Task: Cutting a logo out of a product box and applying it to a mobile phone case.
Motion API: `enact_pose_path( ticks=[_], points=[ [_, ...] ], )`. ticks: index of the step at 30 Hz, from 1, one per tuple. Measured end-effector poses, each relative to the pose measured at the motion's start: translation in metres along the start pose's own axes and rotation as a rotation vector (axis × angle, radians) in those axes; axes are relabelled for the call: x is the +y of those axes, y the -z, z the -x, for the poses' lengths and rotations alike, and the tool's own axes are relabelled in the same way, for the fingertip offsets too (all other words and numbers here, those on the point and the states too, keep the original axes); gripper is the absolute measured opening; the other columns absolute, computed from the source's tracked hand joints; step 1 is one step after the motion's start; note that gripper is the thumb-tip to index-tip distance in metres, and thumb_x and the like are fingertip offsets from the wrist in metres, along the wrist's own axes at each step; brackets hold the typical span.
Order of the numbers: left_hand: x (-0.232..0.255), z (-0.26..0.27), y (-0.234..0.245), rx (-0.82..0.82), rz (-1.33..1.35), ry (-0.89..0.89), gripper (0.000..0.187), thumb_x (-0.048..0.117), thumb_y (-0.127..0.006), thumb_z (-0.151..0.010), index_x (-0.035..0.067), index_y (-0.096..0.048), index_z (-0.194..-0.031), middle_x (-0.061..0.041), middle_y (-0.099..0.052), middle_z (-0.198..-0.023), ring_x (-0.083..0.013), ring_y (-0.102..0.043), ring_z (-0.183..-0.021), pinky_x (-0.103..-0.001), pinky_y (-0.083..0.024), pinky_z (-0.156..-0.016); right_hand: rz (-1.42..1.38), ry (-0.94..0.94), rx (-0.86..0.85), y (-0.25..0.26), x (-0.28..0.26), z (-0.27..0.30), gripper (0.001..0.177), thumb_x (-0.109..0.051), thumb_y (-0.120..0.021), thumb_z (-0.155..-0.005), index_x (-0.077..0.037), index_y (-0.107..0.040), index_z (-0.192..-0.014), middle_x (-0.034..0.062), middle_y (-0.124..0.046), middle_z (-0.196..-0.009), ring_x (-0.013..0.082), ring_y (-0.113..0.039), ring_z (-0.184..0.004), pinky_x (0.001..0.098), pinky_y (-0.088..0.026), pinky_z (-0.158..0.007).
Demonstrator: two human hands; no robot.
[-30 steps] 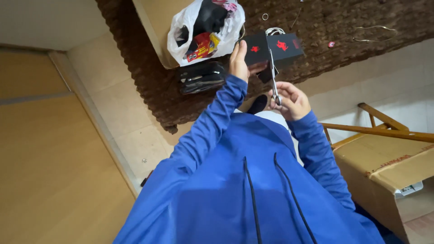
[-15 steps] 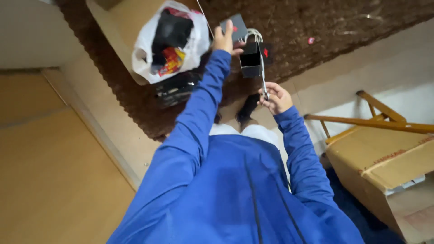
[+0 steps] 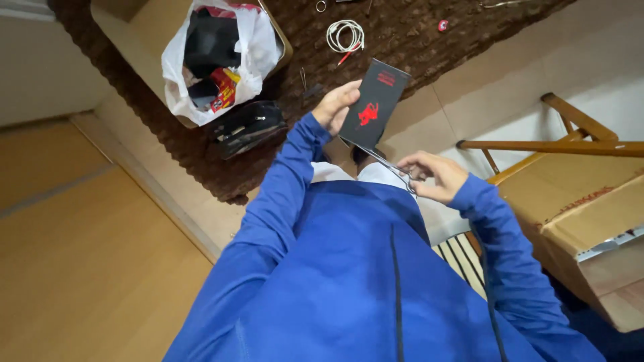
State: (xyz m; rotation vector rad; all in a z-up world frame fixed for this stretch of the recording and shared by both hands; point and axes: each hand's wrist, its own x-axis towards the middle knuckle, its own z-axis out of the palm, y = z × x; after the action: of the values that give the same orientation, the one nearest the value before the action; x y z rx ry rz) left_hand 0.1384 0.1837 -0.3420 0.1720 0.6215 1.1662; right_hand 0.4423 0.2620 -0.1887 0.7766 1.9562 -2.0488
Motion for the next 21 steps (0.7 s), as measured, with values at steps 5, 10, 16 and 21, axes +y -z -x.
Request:
enact_pose_path(
  ticks=[5, 10, 16, 21],
  points=[
    [0.01, 0.01, -0.035, 0.052, 0.013, -0.185, 0.063, 0.026, -0.071, -0.1, -0.003, -0.042, -0.148, -0.019, -0.06, -0.137, -0.0274, -0.064, -0.124, -0.044, -0.054, -0.107, -0.1, 0.004, 0.072, -0.035, 0.002, 0.029, 0.054, -0.006, -0.07, -0.085, -0.004, -0.054, -0.137, 0.0067, -0.065, -0.106, 0.0139, -0.065, -0.098, 0.0327, -0.052, -0.094],
    [0.032, 0.042, -0.08, 0.143, 0.015, -0.388, 0.061, 0.022, -0.066, -0.098, -0.001, -0.038, -0.147, -0.02, -0.057, -0.137, -0.0292, -0.064, -0.121, -0.046, -0.056, -0.101, -0.494, 0.161, 0.191, -0.099, 0.003, 0.022, 0.062, -0.009, -0.072, -0.087, -0.001, -0.043, -0.141, 0.0128, -0.06, -0.121, 0.0206, -0.064, -0.109, 0.0388, -0.05, -0.103],
    [0.042, 0.079, -0.089, 0.148, 0.028, -0.582, 0.064, 0.018, -0.065, -0.102, -0.002, -0.035, -0.153, -0.021, -0.055, -0.144, -0.0291, -0.06, -0.129, -0.043, -0.051, -0.109, -0.722, 0.339, 0.347, -0.135, -0.027, -0.003, 0.065, -0.012, -0.075, -0.089, -0.001, -0.04, -0.143, 0.0149, -0.057, -0.127, 0.0243, -0.064, -0.11, 0.0506, -0.051, -0.112],
    [0.063, 0.109, -0.094, 0.152, -0.081, -0.681, 0.067, 0.017, -0.064, -0.102, -0.003, -0.032, -0.158, -0.02, -0.055, -0.146, -0.0283, -0.058, -0.131, -0.041, -0.048, -0.113, -0.649, 0.326, 0.359, -0.142, -0.05, -0.007, 0.065, -0.014, -0.076, -0.09, 0.0, -0.041, -0.143, 0.0151, -0.058, -0.126, 0.0239, -0.065, -0.109, 0.0498, -0.051, -0.11]
  ],
)
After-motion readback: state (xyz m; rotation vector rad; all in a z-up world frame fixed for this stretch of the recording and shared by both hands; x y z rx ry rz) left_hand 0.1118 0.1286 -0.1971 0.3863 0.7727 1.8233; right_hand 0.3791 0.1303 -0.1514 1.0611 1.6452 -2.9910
